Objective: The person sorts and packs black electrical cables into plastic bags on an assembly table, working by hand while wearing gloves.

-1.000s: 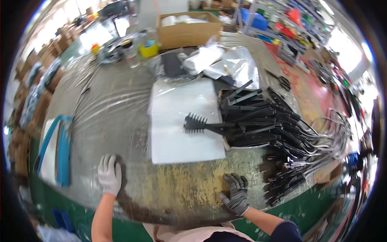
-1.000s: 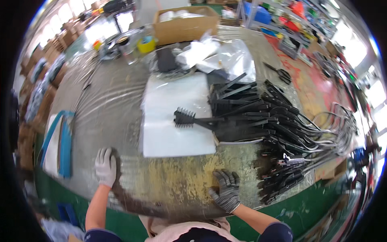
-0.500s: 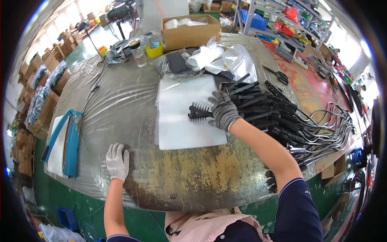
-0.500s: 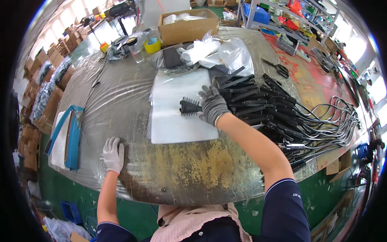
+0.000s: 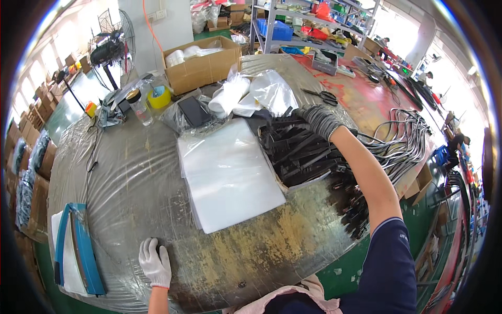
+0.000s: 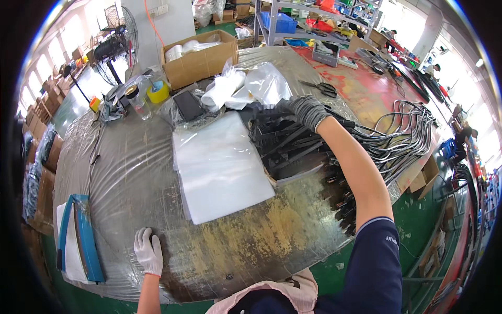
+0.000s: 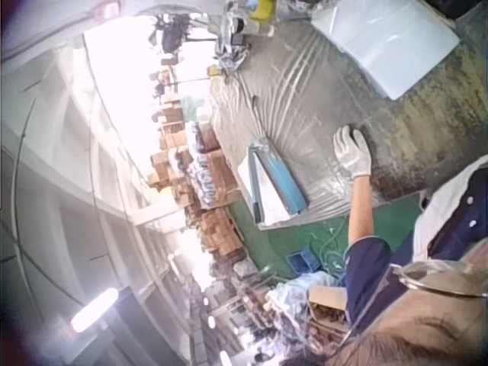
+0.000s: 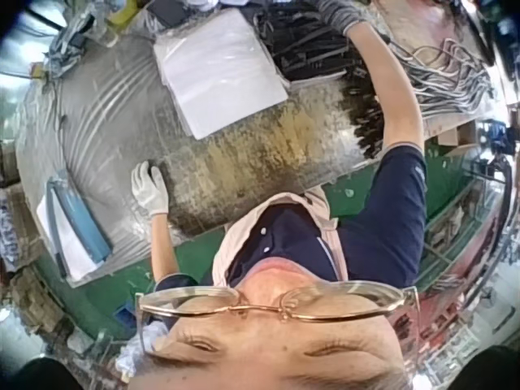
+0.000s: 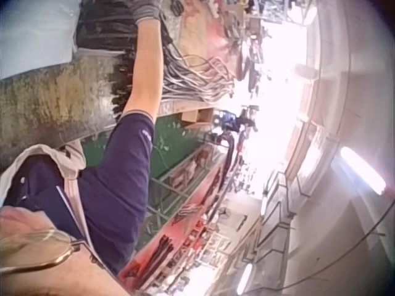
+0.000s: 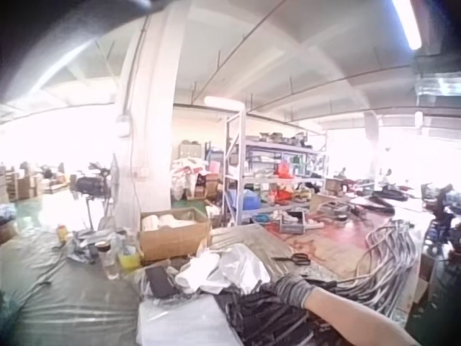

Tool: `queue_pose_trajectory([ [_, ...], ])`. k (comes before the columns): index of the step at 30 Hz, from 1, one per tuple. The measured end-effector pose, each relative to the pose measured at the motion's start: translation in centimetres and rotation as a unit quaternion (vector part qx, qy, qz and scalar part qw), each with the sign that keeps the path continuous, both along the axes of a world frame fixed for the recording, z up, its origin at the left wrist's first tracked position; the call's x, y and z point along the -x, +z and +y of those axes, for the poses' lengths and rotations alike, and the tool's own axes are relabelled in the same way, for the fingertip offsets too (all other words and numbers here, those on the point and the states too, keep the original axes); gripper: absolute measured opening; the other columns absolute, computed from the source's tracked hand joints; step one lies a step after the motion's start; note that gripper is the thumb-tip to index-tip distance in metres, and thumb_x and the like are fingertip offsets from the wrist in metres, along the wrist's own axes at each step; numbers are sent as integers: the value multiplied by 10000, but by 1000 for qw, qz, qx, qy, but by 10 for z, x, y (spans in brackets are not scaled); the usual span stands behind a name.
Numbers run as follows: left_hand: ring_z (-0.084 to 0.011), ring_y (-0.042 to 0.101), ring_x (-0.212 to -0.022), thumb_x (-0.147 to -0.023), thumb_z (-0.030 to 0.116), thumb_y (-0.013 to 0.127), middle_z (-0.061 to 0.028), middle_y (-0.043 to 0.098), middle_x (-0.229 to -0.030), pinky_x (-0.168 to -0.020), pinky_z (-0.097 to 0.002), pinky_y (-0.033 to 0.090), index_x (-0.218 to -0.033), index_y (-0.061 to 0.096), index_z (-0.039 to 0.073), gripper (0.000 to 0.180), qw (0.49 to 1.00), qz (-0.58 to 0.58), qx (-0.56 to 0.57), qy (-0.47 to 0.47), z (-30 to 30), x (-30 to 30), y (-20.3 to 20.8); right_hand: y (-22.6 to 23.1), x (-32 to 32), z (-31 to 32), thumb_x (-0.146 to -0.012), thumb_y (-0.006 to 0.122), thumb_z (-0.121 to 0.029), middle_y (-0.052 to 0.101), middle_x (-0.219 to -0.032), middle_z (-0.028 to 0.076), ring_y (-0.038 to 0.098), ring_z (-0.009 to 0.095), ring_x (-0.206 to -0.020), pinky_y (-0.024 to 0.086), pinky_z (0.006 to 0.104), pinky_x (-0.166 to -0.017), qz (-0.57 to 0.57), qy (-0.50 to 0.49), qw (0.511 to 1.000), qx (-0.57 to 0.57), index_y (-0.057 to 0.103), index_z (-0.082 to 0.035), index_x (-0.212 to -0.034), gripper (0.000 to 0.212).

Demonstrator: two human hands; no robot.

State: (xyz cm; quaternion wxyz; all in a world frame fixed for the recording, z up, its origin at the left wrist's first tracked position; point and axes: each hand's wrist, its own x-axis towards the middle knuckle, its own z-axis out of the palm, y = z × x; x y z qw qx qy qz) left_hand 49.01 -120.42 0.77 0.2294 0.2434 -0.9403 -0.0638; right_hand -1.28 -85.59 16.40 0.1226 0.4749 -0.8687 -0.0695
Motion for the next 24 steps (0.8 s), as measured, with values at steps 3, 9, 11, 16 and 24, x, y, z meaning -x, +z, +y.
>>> queue_pose_trajectory([
  [3,-380,516,-1117,-896,174,564,-180,583,-1148,-951,-474,405,-1083,576,14,246,1000,4,12,14,2,-1,3,-18,34,10,-843,600,-526,642,-1064,161,628,361,-965,497,445,-840,-27,-48,995,-81,575,-153,-1223,533],
  [9,-388,526,-1109,-880,181,580,-169,597,-1144,-954,-486,406,-1077,574,19,255,1000,5,19,17,2,-2,3,-21,37,24,-839,528,-641,538,-1305,110,478,349,-1223,330,472,-1058,-94,44,989,-104,482,-252,-1373,663],
  [11,-390,527,-1103,-883,176,578,-176,596,-1139,-952,-484,409,-1077,575,16,252,1000,0,27,13,4,1,1,-13,31,23,-852,497,-651,522,-1335,92,457,346,-1247,306,480,-1076,-116,48,986,-111,464,-233,-1395,686],
  [16,-396,527,-1091,-910,169,549,-212,583,-1147,-953,-472,413,-1082,577,-13,252,1000,-15,8,18,12,5,7,17,5,88,-905,503,-529,513,-1355,97,453,314,-1268,323,467,-1063,14,-52,998,36,525,-157,-1321,559],
  [24,-406,518,-1127,-948,181,505,-245,562,-1203,-975,-475,405,-1186,557,-52,338,997,-6,42,64,28,5,17,-8,-64,291,-868,624,-417,663,-1096,114,601,320,-1056,454,401,-940,-207,-189,960,23,669,-175,-1133,361],
])
